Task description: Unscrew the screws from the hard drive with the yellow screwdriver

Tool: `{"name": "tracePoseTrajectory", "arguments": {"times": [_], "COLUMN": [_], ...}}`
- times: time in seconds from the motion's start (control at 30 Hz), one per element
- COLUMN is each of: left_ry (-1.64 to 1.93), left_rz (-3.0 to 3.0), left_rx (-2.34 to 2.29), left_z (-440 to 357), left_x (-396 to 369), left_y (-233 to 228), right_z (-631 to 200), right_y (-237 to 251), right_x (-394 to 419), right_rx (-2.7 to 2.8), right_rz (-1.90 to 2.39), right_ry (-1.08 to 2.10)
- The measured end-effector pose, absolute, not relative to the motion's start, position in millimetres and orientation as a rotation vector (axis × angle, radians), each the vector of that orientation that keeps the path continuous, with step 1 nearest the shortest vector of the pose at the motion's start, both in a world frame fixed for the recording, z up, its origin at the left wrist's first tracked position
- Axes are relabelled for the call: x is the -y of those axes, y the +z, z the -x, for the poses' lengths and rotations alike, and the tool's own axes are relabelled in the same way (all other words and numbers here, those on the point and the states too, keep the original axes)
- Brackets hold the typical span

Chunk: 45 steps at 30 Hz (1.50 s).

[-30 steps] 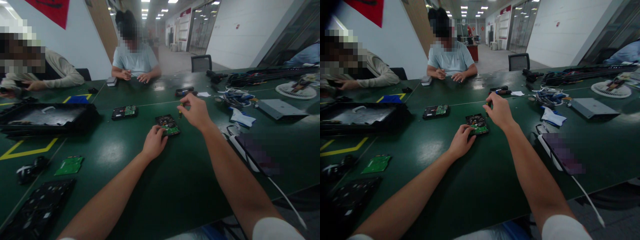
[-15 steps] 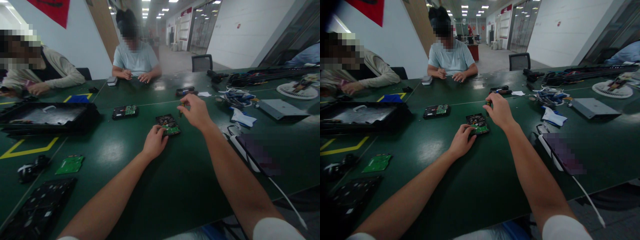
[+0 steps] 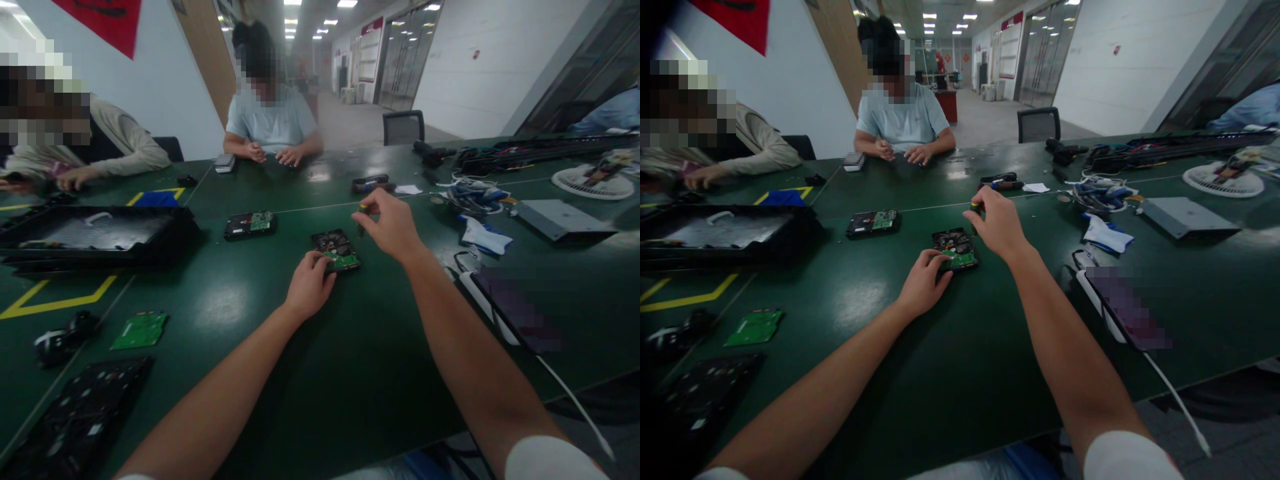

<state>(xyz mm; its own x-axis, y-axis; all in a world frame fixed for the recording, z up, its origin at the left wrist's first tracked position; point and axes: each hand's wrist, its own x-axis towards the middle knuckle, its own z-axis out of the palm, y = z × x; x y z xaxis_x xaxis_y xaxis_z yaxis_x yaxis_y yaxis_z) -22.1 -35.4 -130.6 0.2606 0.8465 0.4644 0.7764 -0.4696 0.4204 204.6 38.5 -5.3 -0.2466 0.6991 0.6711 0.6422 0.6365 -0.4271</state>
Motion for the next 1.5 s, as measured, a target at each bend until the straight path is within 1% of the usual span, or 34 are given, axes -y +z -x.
{"name": "tracePoseTrajectory", "arguments": {"times": [0.2,0.4,0.6,0.83,1.1,1.33,1.5], "left_ry": [0.980,0.980,0.978,0.962,0.963,0.943,0.930], "left_rz": [-2.409,-2.404,-2.407,-2.421,-2.422,-2.419,-2.415], "left_rx": [-1.557,-1.564,-1.563,-1.577,-1.573,-1.587,-1.598], "left_z": [22,22,22,22,22,22,22], "left_x": [36,36,35,35,36,35,35], "left_y": [-130,-130,-131,-132,-131,-131,-131], "right_z": [-202,-202,-204,-203,-203,-204,-205], "right_y": [2,2,2,7,4,1,1], "right_x": [-32,-31,-33,-29,-30,-33,-34], "right_rx": [2.060,2.001,2.018,2.070,2.008,2.035,1.972], "right_rz": [0.996,1.054,0.990,0.996,1.049,1.032,1.077], "right_ry": [0.099,0.123,0.185,0.070,0.134,0.034,0.083]}}
